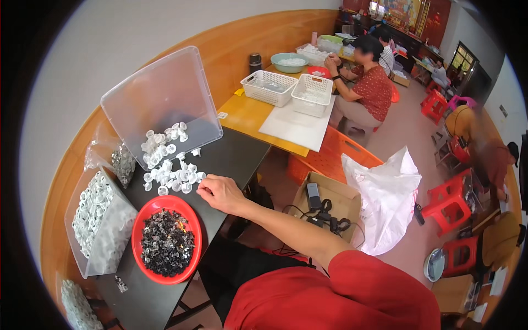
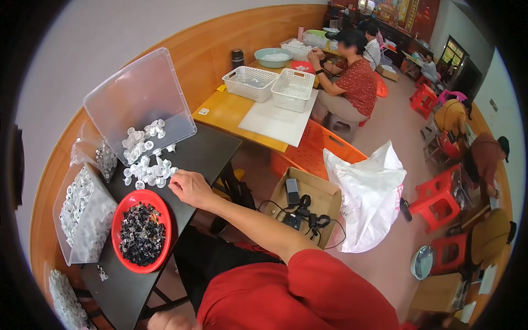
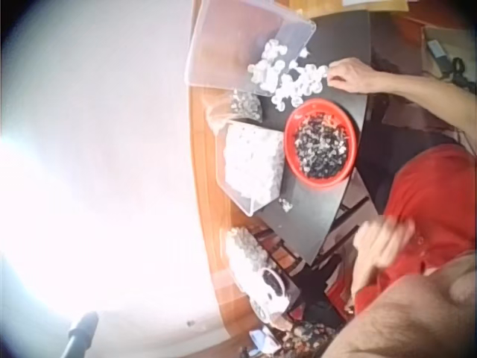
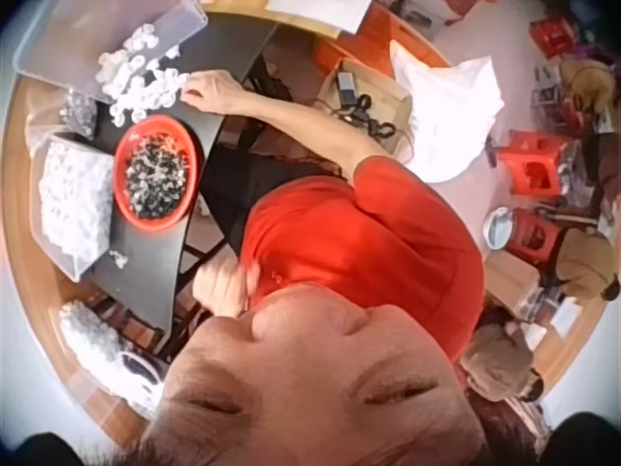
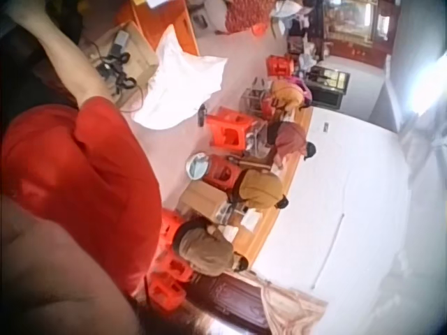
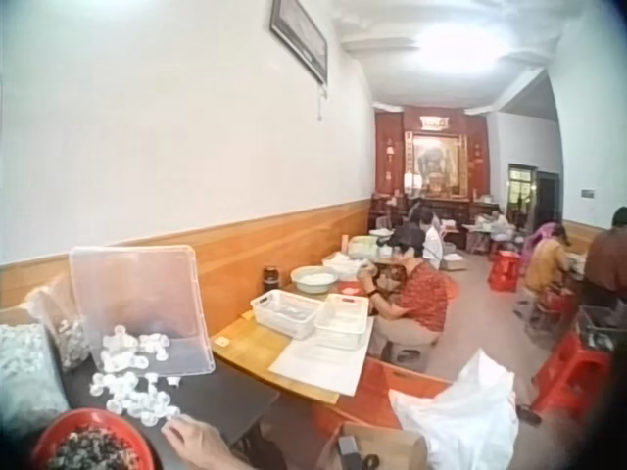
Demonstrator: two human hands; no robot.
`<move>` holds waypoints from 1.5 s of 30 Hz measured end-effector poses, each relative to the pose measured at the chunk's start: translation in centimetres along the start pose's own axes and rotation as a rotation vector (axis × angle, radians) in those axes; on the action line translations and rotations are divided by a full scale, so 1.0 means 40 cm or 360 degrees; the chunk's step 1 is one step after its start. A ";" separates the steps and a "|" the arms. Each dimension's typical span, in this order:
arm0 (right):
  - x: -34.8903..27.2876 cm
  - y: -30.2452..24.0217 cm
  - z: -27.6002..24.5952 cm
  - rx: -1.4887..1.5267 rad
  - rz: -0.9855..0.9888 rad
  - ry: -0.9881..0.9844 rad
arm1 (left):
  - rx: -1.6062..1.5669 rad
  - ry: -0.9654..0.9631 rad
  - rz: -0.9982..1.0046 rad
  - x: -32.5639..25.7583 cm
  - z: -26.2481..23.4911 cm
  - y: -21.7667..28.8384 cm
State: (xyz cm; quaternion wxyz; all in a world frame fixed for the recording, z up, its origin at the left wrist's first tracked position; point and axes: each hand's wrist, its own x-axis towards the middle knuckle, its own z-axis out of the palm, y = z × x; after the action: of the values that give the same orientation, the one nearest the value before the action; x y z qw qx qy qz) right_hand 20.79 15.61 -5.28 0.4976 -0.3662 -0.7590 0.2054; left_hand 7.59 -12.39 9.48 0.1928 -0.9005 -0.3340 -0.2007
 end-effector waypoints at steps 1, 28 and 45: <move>0.000 -0.003 0.006 0.0019 -0.0019 -0.0009 | -0.0001 -0.0134 -0.0017 -0.026 0.038 0.008; -0.004 -0.006 0.033 -0.0030 -0.0008 0.0025 | -0.0688 -0.2359 -0.1452 -0.559 0.924 -0.084; -0.012 -0.001 0.031 -0.0131 -0.0045 0.0051 | -0.0926 -0.1949 -0.1638 -0.596 0.990 -0.085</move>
State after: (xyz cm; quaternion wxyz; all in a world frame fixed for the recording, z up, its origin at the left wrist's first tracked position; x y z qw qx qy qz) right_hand 19.76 15.31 -6.07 0.4971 -0.3790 -0.7638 0.1612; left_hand -2.12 -3.44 -34.94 -0.3763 -0.6000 -0.6823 0.1813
